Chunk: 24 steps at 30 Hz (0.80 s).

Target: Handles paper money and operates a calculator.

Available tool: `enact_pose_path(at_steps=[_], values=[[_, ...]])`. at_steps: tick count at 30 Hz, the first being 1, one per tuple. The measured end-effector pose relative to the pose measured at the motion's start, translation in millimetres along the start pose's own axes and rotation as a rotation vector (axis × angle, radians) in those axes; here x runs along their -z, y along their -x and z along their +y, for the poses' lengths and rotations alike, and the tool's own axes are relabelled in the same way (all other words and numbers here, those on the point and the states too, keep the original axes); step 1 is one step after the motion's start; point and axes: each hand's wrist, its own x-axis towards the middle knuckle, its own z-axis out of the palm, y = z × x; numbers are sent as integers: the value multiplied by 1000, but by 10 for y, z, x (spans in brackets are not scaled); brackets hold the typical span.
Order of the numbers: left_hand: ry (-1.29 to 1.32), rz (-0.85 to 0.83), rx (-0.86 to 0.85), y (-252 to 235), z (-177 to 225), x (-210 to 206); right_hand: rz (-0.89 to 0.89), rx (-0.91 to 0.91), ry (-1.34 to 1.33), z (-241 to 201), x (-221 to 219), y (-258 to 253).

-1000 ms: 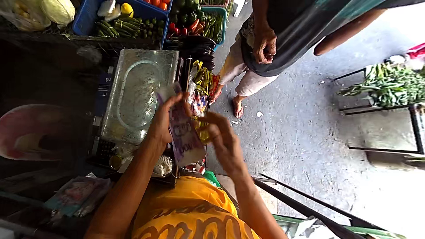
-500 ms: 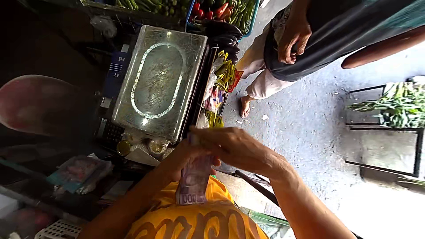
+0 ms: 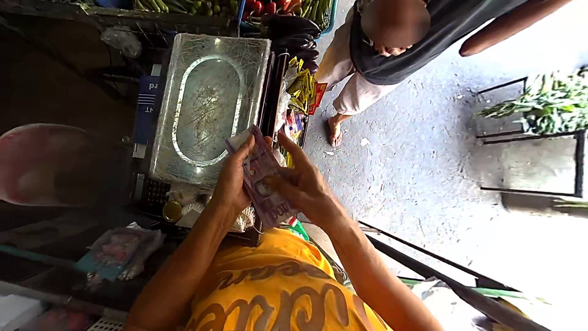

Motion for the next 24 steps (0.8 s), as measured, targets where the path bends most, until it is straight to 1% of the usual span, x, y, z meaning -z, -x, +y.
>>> enact_pose_path(at_steps=[2,4,6,7,8,9,12,13,14,16,18,20,24], values=[[-42,-10,9,16,4,19,-1,41,56,-28,-15,-14],[-117,-30,-31,35,48,52,-32,24,18,-44,-10,-22],[-242,-48,-142,62,86,112,-69,-51,-92,-60,4,-50],[-341,-68,-229,87,98,143,-83,-102,-174,-61,5,-74],[-482,-94,-346,118,110,162,-87,-160,-252,-62,-1,-100],[-672,-114,-504,140,122,163,-80,-215,-318,-61,-22,-125],[-1380,-126,-1072,76,154,183,-80,-322,-466,-60,-90,-183],[-1539,-151,-1180,33,161,224,-88,-333,-489,-72,-93,-186],[-1629,-179,-1215,7,158,272,-98,-344,-510,-85,-84,-183],[-1658,-233,-1189,-6,157,351,-120,-359,-529,-105,-39,-168],[-1582,-270,-1115,52,180,365,-139,-363,-594,-116,-26,-153],[-1485,-289,-1055,93,196,326,-147,-333,-719,-105,-36,-143],[-1252,-265,-971,76,177,291,-230,-280,-911,-155,-2,-171]])
